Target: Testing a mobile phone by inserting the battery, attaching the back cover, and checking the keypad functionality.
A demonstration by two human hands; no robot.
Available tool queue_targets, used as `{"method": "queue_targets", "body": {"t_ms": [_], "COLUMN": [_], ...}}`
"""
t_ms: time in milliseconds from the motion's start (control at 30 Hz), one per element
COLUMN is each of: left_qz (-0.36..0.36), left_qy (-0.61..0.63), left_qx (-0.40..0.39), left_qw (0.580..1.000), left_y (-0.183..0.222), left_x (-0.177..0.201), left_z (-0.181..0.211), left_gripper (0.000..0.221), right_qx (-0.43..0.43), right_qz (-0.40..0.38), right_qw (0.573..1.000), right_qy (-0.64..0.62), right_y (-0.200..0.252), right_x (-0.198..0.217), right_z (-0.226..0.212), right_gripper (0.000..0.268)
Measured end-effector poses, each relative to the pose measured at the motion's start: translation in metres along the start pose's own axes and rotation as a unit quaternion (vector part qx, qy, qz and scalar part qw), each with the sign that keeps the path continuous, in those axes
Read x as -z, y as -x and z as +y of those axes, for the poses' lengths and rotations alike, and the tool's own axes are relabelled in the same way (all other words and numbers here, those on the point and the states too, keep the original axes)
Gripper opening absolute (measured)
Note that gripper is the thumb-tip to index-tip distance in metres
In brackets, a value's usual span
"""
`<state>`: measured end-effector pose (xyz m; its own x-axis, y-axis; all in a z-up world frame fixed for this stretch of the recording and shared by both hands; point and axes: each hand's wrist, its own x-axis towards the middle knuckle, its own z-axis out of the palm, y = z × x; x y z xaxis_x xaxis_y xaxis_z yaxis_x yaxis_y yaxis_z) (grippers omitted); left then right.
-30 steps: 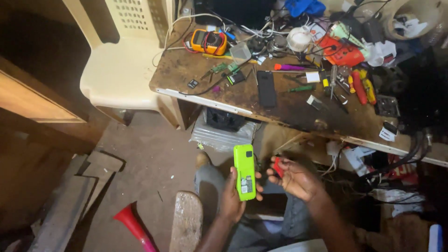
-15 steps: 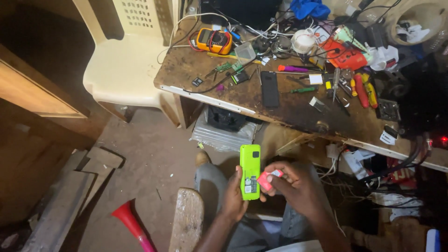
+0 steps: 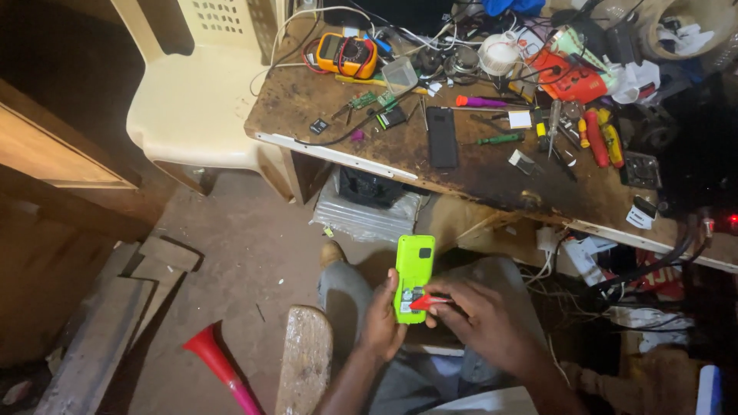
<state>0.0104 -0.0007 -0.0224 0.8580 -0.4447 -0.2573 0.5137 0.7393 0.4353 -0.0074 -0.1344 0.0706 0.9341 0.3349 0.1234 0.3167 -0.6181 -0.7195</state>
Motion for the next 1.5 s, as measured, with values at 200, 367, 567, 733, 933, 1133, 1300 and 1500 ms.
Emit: {"method": "queue_targets", "body": {"t_ms": [200,367,567,733,933,1133,1300,1500], "left_qz": [-0.006,-0.019,0.059,0.056,0.083,0.08,0.104,0.131], "left_qy": [0.044,0.038,0.072,0.053,0.043,0.066,0.005,-0.012], "left_qx": [-0.007,-0.009,-0.02,-0.036,-0.02,-0.021,-0.022,-0.066], "left_qw": [0.999,0.999,0.995,0.996,0.995,0.994,0.994,0.989], "left_y": [-0.002,-0.001,-0.008,-0.009,-0.006,-0.007,-0.012,-0.01], "left_x": [0.001,-0.005,0.005,0.009,0.001,0.003,0.008,0.005], "left_z": [-0.005,0.002,-0.005,-0.009,-0.008,-0.015,-0.016,-0.016], "left_gripper": [0.048,0.047,0.032,0.026,0.026,0.018,0.014,0.008], "right_qx": [-0.153,-0.177,-0.053,-0.071,-0.044,-0.031,-0.017,-0.023], "right_qz": [-0.011,-0.058,-0.031,-0.015,0.015,0.033,0.079,0.098], "right_qw": [0.987,0.982,0.998,0.997,0.999,0.999,0.997,0.995], "right_qy": [0.046,-0.043,0.026,-0.01,-0.011,-0.002,0.015,0.023], "right_y": [0.005,-0.007,-0.011,-0.011,-0.008,-0.002,0.002,-0.001], "right_x": [-0.017,-0.007,-0.021,-0.035,-0.032,-0.029,-0.042,-0.038], "right_z": [0.012,-0.015,-0.005,0.005,0.002,0.004,0.013,0.002], "right_gripper": [0.027,0.028,0.018,0.024,0.04,0.038,0.033,0.018]}}
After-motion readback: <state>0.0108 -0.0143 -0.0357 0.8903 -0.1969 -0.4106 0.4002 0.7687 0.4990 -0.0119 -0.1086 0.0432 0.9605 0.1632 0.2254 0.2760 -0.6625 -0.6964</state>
